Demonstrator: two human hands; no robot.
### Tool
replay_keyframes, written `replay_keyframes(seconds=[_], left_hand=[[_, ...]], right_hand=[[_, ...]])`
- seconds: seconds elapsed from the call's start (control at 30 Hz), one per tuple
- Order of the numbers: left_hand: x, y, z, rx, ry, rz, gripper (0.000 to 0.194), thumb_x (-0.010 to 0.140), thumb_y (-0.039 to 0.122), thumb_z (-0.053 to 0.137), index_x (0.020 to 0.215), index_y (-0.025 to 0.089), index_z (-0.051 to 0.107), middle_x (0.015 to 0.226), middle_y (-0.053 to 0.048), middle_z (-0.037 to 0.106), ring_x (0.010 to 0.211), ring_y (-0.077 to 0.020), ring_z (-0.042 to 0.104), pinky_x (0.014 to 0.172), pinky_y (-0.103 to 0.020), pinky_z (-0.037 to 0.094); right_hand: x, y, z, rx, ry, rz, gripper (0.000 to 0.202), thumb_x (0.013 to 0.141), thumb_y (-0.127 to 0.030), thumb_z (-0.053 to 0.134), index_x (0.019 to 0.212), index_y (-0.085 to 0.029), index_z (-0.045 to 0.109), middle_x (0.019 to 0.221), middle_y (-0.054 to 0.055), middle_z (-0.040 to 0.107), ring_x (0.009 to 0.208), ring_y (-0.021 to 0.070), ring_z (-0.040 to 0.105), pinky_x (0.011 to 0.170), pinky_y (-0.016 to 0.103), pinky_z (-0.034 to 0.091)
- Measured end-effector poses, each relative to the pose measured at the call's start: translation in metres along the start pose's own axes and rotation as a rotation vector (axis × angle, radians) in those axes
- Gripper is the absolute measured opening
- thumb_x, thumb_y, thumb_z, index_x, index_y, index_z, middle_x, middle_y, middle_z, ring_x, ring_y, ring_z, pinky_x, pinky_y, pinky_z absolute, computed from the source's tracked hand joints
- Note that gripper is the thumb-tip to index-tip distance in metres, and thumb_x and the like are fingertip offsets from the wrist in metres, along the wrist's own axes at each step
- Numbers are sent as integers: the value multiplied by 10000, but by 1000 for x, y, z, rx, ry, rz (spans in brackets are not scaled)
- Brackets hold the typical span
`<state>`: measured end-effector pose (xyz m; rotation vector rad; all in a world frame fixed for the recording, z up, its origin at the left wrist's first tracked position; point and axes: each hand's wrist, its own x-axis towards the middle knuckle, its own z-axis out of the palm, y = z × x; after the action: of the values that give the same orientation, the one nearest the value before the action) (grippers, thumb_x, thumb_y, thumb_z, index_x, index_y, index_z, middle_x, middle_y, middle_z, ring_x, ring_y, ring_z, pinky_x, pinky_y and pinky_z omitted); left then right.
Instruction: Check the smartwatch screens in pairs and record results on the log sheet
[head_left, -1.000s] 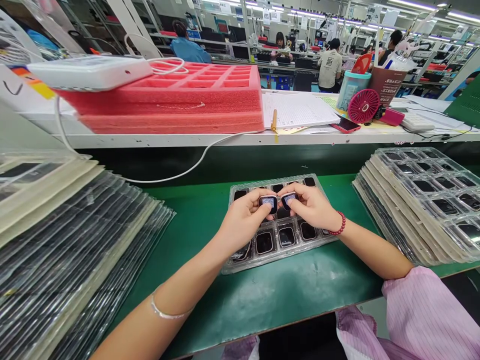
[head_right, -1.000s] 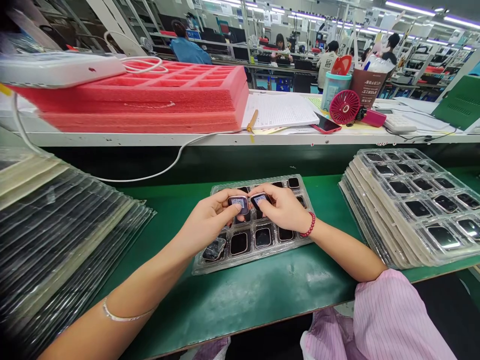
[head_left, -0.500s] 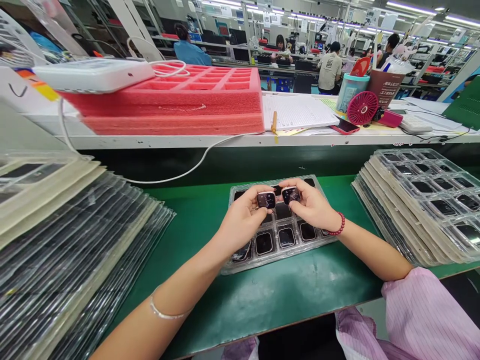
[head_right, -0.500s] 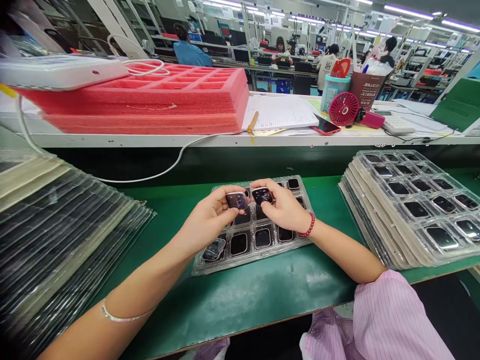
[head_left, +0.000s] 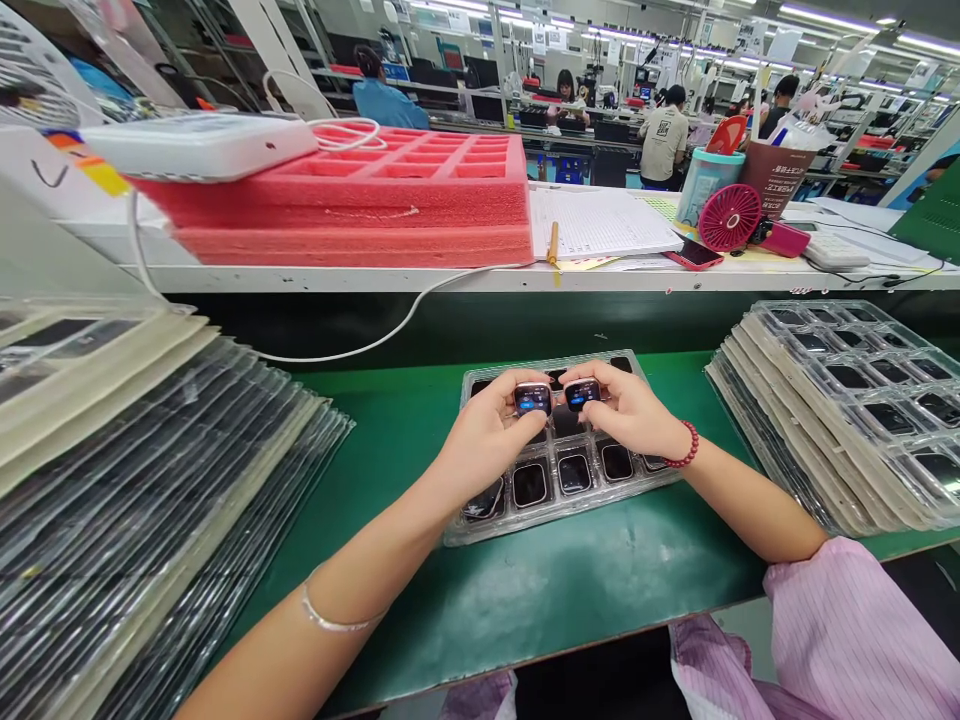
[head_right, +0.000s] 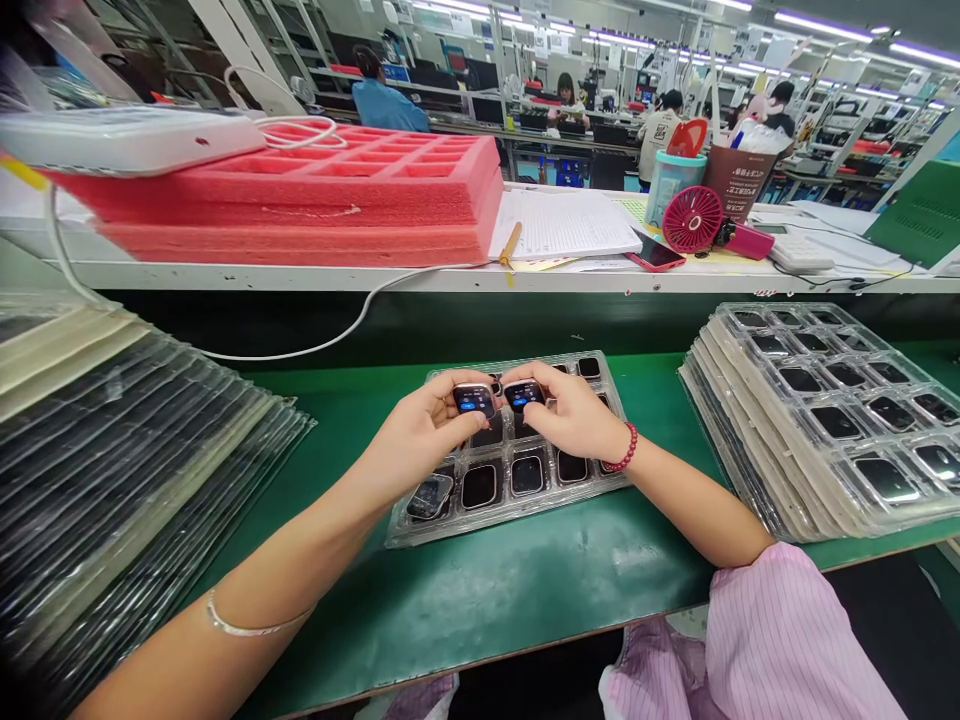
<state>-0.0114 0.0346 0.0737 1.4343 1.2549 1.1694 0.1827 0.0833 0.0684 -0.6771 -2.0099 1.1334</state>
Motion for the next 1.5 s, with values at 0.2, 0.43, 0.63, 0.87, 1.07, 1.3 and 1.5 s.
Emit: replay_keyframes(seconds=[0.2,0.43,0.63,0.87,1.07,1.3,1.5], left_hand=[[-2,4,0,-34,14,15,376,702,265,715,1055,174,623,955,-50,701,894,-214,682,804,-332,554],[-3,5,-2,-56,-4,-53,403,867,496,569,1023,140,675,838,-69,704,596,-143,622,483,-235,422],[-3,7,-5,-55,-32,-42,534,727,322,731,1222,170,599,910,-49,716,749,-180,678,574,-239,484],[-2,5,-5,-57,-26,-27,443,788,380,666,1169,156,633,1010,-86,721,808,-212,694,571,-254,492],[-1,4,-5,-50,-51,-29,507,739,279,669,1223,150,590,1036,-87,726,777,-190,701,599,-252,497],[-2,5,-6,0,-34,-39,350,818,382,640,1088,161,664,938,-69,723,719,-187,686,528,-238,456],[-4,4,-7,13,-36,-34,320,824,380,639,1067,173,666,943,-63,726,717,-185,685,525,-234,459]], right_hand=[[1,0,-3,163,-67,63,464,757,-97,508,1213,-156,568,1054,68,668,742,105,640,626,219,549],[3,3,-4,280,-64,197,300,924,-322,472,1107,-133,617,943,73,677,647,96,644,545,197,537],[4,3,-3,236,-22,155,428,764,-140,621,1188,-174,571,971,46,679,711,104,627,560,184,528],[4,3,-4,283,4,163,290,868,-247,542,1140,-159,592,958,56,698,670,96,631,565,193,533],[3,1,-1,230,-2,128,385,767,-117,559,1149,-161,584,994,54,701,707,98,637,613,209,540],[4,4,-3,232,9,162,243,871,-232,546,1086,-150,623,916,49,713,622,83,633,541,181,519],[2,2,-1,260,0,145,232,873,-251,570,1076,-155,629,926,43,706,610,78,623,551,187,540]])
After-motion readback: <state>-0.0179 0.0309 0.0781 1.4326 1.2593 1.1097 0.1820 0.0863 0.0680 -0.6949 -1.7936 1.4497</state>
